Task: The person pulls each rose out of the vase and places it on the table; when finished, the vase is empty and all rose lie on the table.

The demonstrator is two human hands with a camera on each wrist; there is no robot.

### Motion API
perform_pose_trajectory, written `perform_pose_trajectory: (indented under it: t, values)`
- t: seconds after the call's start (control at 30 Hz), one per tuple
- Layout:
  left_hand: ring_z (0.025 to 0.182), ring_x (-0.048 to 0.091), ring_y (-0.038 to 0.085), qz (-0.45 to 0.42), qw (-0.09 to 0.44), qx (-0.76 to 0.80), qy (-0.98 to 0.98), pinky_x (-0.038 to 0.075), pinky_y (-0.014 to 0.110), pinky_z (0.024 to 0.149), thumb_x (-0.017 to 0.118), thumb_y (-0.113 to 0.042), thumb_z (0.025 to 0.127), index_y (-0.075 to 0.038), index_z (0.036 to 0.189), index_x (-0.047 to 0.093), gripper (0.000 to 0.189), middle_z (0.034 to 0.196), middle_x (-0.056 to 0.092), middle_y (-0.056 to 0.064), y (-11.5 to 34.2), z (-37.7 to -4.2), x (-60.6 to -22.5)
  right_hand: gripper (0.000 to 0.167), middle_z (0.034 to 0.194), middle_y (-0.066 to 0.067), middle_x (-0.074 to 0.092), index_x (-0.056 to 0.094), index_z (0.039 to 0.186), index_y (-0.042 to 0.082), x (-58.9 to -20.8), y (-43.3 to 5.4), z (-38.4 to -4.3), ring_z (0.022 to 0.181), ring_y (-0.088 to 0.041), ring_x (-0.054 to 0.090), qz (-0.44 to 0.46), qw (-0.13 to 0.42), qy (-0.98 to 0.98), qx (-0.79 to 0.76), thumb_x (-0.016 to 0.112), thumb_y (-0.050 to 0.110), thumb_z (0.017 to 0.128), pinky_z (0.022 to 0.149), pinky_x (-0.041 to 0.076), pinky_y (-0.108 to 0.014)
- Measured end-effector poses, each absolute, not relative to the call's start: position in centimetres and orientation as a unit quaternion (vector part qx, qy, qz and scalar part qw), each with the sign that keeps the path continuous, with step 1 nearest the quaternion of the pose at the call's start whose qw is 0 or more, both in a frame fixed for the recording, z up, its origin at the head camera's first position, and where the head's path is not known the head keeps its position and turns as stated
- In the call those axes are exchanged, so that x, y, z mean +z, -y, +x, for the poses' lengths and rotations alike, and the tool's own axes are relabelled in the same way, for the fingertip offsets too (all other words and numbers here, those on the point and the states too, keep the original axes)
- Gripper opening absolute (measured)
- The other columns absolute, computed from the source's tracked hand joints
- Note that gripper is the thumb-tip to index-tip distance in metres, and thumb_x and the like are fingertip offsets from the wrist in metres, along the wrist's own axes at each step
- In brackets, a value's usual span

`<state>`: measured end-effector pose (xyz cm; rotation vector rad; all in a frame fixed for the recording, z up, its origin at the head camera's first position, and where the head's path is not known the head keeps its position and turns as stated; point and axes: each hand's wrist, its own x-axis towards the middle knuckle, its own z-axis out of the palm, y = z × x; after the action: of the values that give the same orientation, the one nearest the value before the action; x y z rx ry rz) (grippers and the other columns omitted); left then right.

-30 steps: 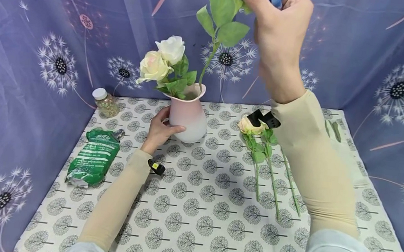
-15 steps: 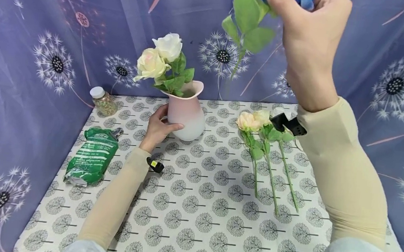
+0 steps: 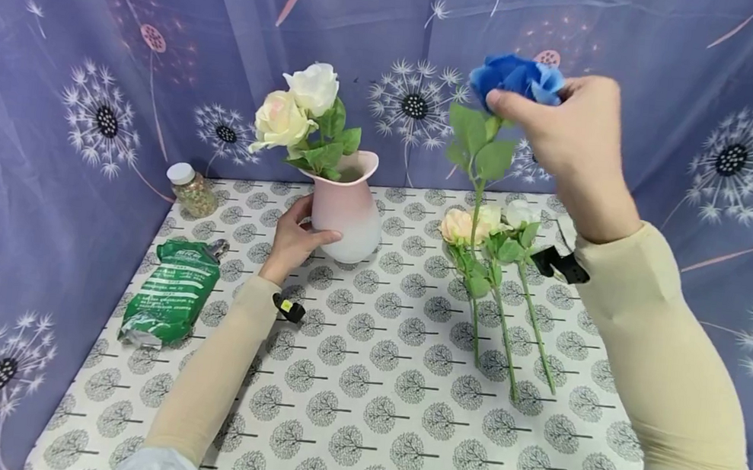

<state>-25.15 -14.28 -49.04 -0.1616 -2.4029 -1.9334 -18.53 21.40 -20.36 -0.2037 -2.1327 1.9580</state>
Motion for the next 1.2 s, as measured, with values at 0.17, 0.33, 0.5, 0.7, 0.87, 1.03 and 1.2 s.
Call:
perform_pose_trajectory:
  t: [0.17,0.33,0.5,0.7,0.87,1.03,1.2]
  values:
    - [0.133,0.067,0.04,-0.05,0.026,-0.625,0.778,0.057,0.051,0.118,0.102,-0.022,0.073,-0.014,0.157,0.055,0.097,0.146,0.065,0.02,14.5,-25.1,-49.2,0.042,0.11,0.009,0.069,0.077,0.113,0.016,-23.8,-21.6,-19.8,0.096,-0.011,0.056,-0.131,0.022,0.828,0.545,0.094,0.042,0.086,0.069,0.05,-0.023]
    - [0.133,0.067,0.04,-0.052,0.027,-0.632,0.773,0.057,0.051,0.118,0.102,-0.021,0.073,-0.014,0.157,0.056,0.096,0.146,0.065,0.021,14.5,-25.0,-49.3,0.068,0.102,0.003,0.058,0.065,0.126,0.005,-28.6,-21.7,-21.4,0.07,-0.008,0.046,-0.147,-0.056,0.872,0.463,0.085,0.059,0.09,0.055,0.043,-0.026]
    - [0.134,0.066,0.04,-0.054,0.029,-0.627,0.776,0.057,0.051,0.119,0.101,-0.023,0.073,-0.014,0.158,0.055,0.097,0.146,0.065,0.021,14.6,-25.0,-49.4,0.075,0.07,0.014,0.045,0.06,0.137,0.0,-33.0,-22.3,-22.9,0.052,-0.004,0.034,-0.15,-0.109,0.861,0.474,0.082,0.057,0.093,0.046,0.034,-0.025]
    - [0.133,0.066,0.038,-0.053,0.027,-0.62,0.782,0.058,0.051,0.117,0.102,-0.024,0.073,-0.016,0.157,0.056,0.097,0.146,0.066,0.019,14.6,-25.1,-49.6,0.048,0.052,0.016,0.026,0.05,0.082,0.025,-36.2,-22.6,-24.1,0.048,-0.007,0.028,-0.155,-0.149,0.856,0.469,0.081,0.06,0.092,0.047,0.03,-0.026]
    - [0.133,0.066,0.039,-0.054,0.03,-0.624,0.779,0.058,0.052,0.117,0.102,-0.023,0.073,-0.016,0.157,0.056,0.096,0.145,0.066,0.02,14.6,-25.1,-49.7,0.056,0.057,0.015,0.029,0.07,0.12,0.004,-38.8,-22.0,-24.9,0.047,-0.007,0.026,-0.148,-0.156,0.856,0.47,0.082,0.052,0.094,0.046,0.03,-0.026]
    - [0.132,0.067,0.041,-0.058,0.033,-0.626,0.777,0.057,0.053,0.117,0.102,-0.023,0.073,-0.015,0.157,0.056,0.096,0.145,0.066,0.021,14.4,-25.1,-49.5,0.098,0.084,0.003,0.054,0.044,0.156,-0.008,-41.4,-21.3,-26.0,0.05,-0.007,0.028,-0.158,-0.164,0.864,0.448,0.084,0.055,0.091,0.046,0.032,-0.026]
    - [0.132,0.067,0.04,-0.058,0.034,-0.624,0.778,0.058,0.053,0.117,0.102,-0.021,0.073,-0.015,0.158,0.055,0.096,0.146,0.066,0.021,14.4,-25.2,-49.4,0.067,0.085,0.0,0.048,0.057,0.119,-0.001,-43.3,-20.7,-26.9,0.059,-0.01,0.036,-0.153,-0.151,0.885,0.414,0.084,0.053,0.092,0.055,0.039,-0.028]
